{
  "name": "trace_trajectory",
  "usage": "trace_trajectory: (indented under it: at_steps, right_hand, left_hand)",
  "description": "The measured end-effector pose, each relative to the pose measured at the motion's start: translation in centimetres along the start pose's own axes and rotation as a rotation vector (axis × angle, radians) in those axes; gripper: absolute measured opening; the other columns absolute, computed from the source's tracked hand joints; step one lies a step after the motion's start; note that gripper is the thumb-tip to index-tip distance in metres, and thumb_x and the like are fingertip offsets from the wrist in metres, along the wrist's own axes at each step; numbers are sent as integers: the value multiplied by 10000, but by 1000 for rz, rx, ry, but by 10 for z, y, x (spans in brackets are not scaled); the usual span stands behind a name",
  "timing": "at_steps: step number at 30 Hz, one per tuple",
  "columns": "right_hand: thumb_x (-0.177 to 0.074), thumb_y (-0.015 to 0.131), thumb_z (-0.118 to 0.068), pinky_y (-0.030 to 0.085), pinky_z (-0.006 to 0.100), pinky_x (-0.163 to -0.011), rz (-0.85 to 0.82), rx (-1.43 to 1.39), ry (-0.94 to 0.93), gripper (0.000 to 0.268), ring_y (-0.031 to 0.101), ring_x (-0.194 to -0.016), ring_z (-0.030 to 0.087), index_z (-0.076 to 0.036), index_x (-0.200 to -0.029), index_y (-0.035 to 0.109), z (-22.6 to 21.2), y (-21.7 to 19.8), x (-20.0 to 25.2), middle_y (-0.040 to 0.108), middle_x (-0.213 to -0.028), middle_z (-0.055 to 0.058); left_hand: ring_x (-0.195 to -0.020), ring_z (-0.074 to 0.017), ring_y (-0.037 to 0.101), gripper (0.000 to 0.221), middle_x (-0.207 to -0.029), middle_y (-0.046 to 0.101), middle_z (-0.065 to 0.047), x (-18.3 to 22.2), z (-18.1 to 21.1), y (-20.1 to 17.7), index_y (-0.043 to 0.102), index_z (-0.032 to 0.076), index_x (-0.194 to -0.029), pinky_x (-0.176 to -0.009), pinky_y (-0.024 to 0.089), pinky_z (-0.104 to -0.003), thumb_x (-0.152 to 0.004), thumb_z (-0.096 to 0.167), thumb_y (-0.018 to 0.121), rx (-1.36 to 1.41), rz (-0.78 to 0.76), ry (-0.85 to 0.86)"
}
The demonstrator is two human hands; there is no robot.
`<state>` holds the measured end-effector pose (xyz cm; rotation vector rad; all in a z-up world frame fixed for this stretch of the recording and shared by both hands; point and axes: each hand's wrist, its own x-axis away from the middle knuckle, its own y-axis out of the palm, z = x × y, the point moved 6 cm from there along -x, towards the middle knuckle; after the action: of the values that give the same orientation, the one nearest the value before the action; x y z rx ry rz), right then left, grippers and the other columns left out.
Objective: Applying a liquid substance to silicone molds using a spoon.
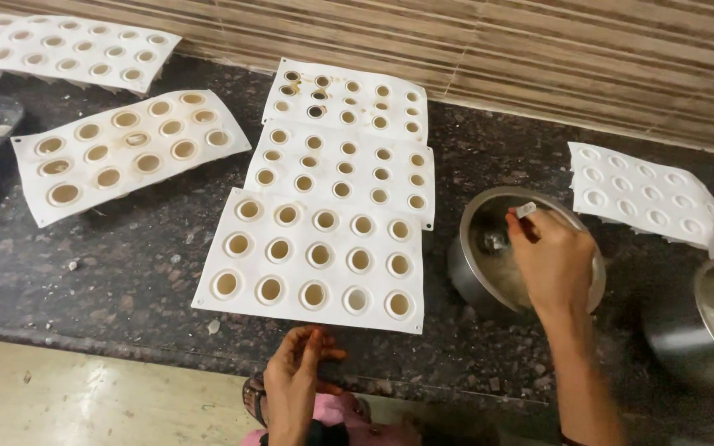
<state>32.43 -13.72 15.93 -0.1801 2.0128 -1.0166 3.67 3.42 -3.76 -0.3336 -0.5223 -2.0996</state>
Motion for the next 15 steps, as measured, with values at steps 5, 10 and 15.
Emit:
trace_trajectory:
  at_steps: [5, 10, 15]
  right_hand:
    - [-923, 815, -160, 551, 315, -654, -80, -78, 231, 183, 758, -757, 177, -109, -1098, 813, -21, -15, -1, 788, -910, 100]
    - [-924, 783, -62, 618, 265, -676, -107, -400, 465, 184, 758, -804, 201, -12, -1101, 778, 10, -26, 4, 784, -954, 141]
    - [-948, 729, -6, 669, 326, -687, 17, -510, 606, 164, 773, -817, 218, 32, -1108, 720, 32, -55, 9, 750, -987, 181]
  left_hand:
    - [-801, -211, 786, 317, -942, 748, -116, -3, -5, -2, 687, -10, -1057, -423, 592, -335, -956, 281, 610, -4, -13, 16]
    - [-795, -213, 789, 310, -930, 754, -112, 2, 7, 1, 685, -14, -1048, -413, 593, -345, -949, 270, 611, -11, -2, 11]
    - [-806, -212, 785, 309, -937, 739, -121, 5, 10, 2, 687, -33, -1046, -428, 593, -337, -960, 252, 605, -16, -6, -7]
